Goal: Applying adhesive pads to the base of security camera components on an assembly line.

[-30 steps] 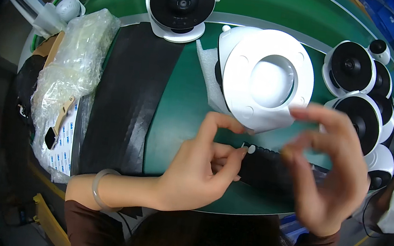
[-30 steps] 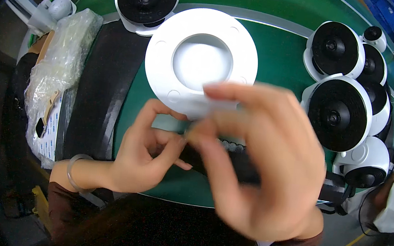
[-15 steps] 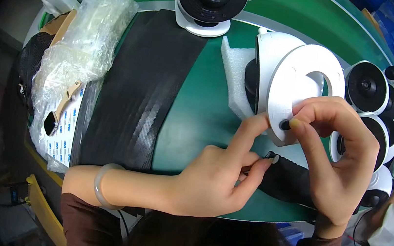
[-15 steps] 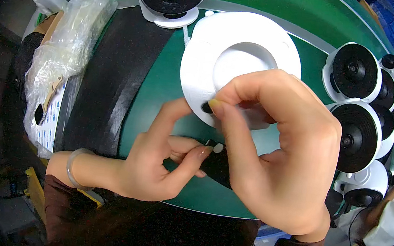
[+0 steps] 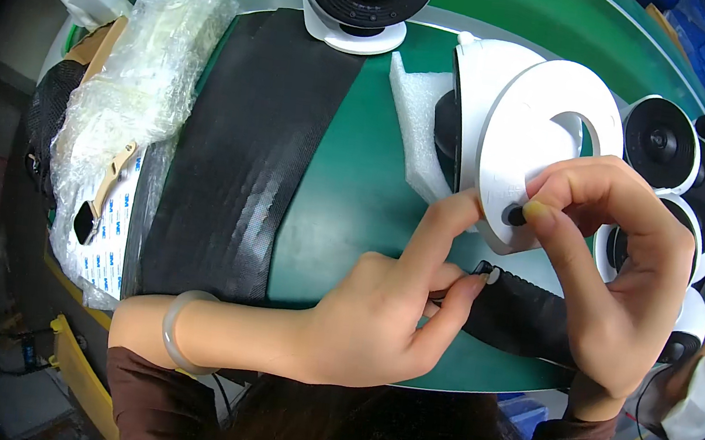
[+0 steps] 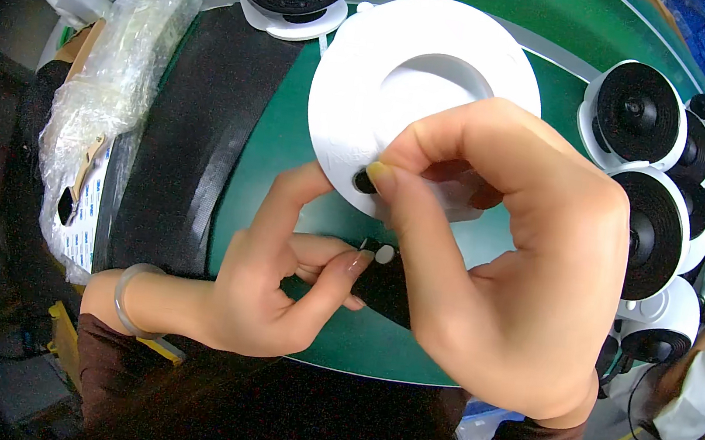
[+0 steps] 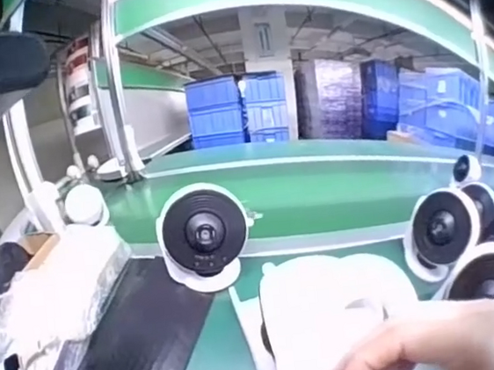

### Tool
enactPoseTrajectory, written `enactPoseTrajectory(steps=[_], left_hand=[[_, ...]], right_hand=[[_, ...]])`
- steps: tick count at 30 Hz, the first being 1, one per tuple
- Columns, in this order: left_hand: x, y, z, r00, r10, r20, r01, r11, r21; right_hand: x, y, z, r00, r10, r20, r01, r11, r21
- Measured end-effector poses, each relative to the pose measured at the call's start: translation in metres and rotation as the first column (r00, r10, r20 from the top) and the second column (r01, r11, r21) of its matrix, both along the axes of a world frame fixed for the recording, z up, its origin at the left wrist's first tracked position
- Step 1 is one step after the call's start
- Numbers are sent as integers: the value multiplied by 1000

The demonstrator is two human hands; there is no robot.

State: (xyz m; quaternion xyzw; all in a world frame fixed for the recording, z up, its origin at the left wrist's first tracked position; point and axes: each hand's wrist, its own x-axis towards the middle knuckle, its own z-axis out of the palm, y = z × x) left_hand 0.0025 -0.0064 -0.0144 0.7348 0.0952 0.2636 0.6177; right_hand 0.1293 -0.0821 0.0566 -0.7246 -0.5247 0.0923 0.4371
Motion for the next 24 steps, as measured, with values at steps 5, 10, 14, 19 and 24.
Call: enactPoseTrajectory(steps=[5, 10, 14, 19, 24], left_hand=[[-1, 1, 1, 1000, 0, -16, 0, 1000, 1], [-2, 2, 1, 1000, 6, -14, -5, 1000, 30], [-2, 2, 1, 999, 38, 12, -39, 994, 98], [-1, 0, 0, 997, 69, 35, -74, 982, 174], [-2, -3, 7, 997, 65, -28, -67, 995, -77]], right_hand=[[0, 1, -2, 997, 20, 69, -20, 1000, 1], [0, 2, -3, 994, 41, 104, -42, 999, 10], [-1, 2, -2, 991, 34, 131, -36, 999, 10], [2, 3, 5, 998, -27, 51, 29, 999, -30], [15, 3, -3, 975, 202, 89, -211, 970, 116]])
